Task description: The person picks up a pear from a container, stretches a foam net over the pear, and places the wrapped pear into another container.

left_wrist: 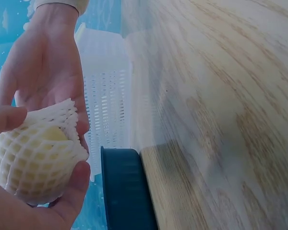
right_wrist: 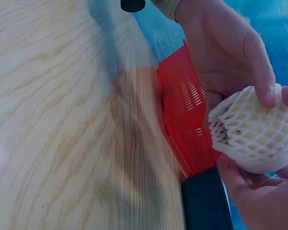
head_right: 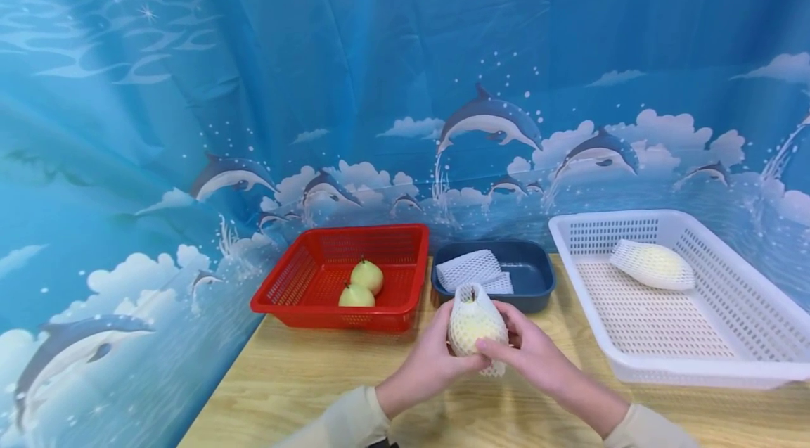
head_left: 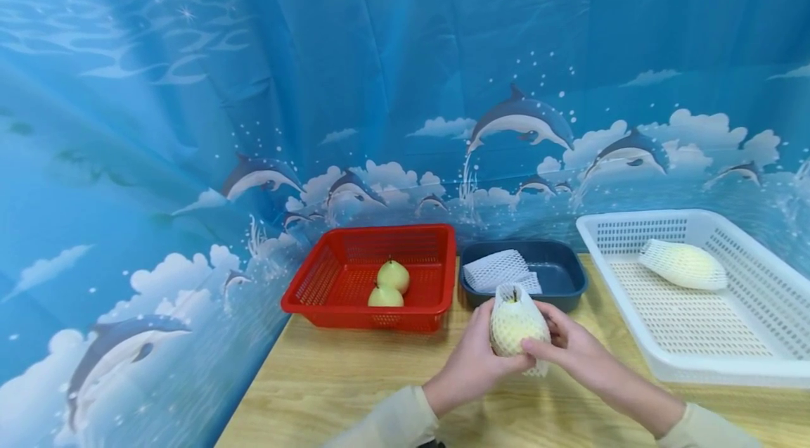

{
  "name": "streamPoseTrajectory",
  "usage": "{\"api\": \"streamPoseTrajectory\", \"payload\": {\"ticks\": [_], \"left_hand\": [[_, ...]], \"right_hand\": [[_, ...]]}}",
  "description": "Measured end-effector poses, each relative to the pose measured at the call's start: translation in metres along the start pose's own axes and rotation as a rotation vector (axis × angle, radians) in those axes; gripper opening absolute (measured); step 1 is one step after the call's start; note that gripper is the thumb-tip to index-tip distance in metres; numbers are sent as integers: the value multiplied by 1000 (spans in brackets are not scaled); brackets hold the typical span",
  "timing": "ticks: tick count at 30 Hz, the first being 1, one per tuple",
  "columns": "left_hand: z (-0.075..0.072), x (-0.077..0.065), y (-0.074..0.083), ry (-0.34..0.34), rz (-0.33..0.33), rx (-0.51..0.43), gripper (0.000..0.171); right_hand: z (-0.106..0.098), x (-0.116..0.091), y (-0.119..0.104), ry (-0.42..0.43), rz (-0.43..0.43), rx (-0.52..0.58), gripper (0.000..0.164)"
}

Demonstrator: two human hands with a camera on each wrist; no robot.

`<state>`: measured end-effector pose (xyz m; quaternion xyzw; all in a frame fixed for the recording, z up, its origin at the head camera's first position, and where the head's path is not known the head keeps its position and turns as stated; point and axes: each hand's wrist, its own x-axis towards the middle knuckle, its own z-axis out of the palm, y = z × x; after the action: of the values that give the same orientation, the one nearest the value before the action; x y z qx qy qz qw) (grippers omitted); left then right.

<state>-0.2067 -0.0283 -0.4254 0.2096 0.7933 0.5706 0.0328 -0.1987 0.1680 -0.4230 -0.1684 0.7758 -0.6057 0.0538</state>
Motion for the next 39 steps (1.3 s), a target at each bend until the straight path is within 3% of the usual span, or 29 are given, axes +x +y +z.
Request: {"api": "streamPoseTrajectory", "payload": {"ticks": [4, 12, 23, 28, 30, 36, 39], "left_hand": [[-1, -1, -2, 14, -10, -29, 79], [-7, -2, -4, -20, -38, -172, 80], [-9, -3, -4, -86, -41, -296, 73], [-11, -4, -6, -113, -8, -263, 69], [-12, -4, -6, -117, 5, -225, 67], [-13, -4, -1, -68, 46, 16, 71], [-12, -4, 2, -68, 50, 40, 76]], "right_hand": [[0, -1, 0, -32, -6, 25, 73], [-11, 0, 3, -144, -37, 69, 68], [-11, -2, 4, -248, -43, 115, 69], [-10, -2, 5, -254, -58, 129, 69], [-10, -2, 5, -216, -56, 113, 67], [-7, 0, 2, -64, -10, 50, 69], [-4, 0, 0, -19, 7, 38, 69]]}}
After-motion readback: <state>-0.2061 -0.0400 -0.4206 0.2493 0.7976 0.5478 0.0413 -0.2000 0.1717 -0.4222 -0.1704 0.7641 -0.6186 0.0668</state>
